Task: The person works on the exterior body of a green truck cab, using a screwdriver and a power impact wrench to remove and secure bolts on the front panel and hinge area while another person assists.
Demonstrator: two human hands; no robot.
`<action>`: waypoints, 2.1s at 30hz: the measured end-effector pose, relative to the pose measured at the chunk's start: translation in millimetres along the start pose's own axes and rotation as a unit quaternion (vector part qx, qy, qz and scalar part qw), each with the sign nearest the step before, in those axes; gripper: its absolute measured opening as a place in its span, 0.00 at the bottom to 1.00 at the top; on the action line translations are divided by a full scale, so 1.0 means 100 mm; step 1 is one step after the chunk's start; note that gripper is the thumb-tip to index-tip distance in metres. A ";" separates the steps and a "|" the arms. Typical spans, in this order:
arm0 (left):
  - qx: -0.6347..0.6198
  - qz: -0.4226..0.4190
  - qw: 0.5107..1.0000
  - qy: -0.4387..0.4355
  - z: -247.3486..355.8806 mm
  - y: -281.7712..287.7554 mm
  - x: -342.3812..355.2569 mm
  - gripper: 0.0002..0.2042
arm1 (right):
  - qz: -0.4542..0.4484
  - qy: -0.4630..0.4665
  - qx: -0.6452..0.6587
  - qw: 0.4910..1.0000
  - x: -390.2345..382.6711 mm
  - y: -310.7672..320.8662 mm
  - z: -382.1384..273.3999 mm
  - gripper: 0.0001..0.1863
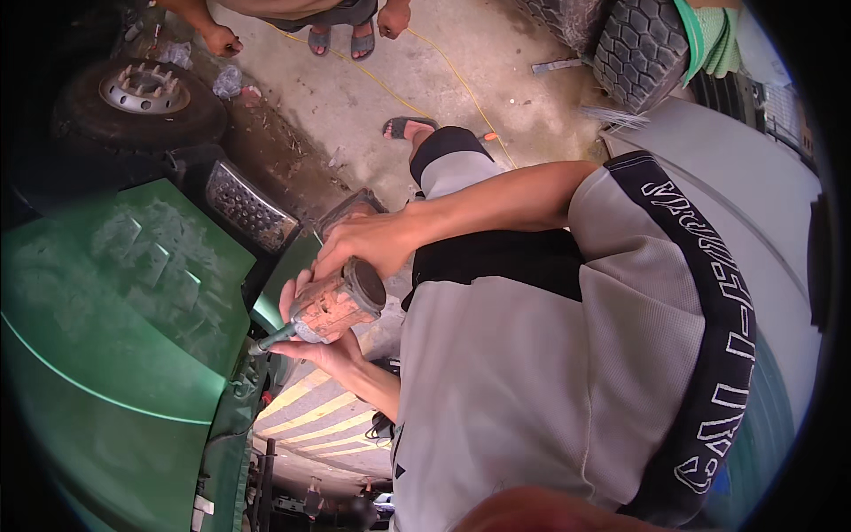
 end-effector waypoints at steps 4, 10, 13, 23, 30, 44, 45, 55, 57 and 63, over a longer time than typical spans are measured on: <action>-0.095 0.000 0.975 0.200 -1.42 -0.20 0.43 0.20 | -0.011 -0.222 -0.188 0.957 -1.28 0.16 0.88 0.43; -0.038 -0.064 0.941 0.331 -3.25 -0.99 0.84 0.27 | 0.100 -0.394 -0.186 0.895 -2.73 0.80 0.91 0.63; 0.029 -0.159 0.934 0.319 -3.80 -1.78 0.85 0.26 | 0.290 -0.516 -0.258 0.763 -3.38 1.31 1.01 0.48; 0.360 -0.395 0.828 0.169 -4.97 -2.05 1.41 0.26 | 0.662 -0.537 -0.307 0.423 -5.98 2.78 2.96 0.31; 0.447 -0.079 0.825 0.338 -5.34 1.31 1.80 0.17 | 0.735 -0.420 -0.179 0.502 -7.52 3.75 4.25 0.14; 0.708 0.059 0.688 0.147 -4.07 2.04 2.97 0.10 | 0.456 -0.807 -0.129 0.354 -8.06 4.57 4.32 0.49; 0.732 0.084 0.665 0.124 -3.91 2.16 3.17 0.09 | 0.436 -0.823 -0.123 0.342 -8.09 4.56 4.26 0.51; 0.764 0.102 0.499 0.395 -3.27 5.03 4.14 0.13 | 0.385 -0.863 -0.109 0.307 -7.90 4.45 4.22 0.53; 0.778 0.097 0.456 0.420 -3.59 4.90 4.14 0.14 | 0.378 -0.860 -0.170 0.296 -7.93 4.39 3.86 0.55; 0.710 0.227 0.510 0.430 -3.45 5.28 3.83 0.15 | 0.177 -0.859 -0.420 0.236 -7.41 3.86 3.39 0.53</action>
Point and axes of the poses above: each hand's wrist, its own x-axis towards the middle knuckle, its own y-axis out of the back of the hand, z = x × y, the point moved 7 cm from there along x, towards the middle knuckle, and after that the axes turned 8 degrees about x, right-handed, at the moved point
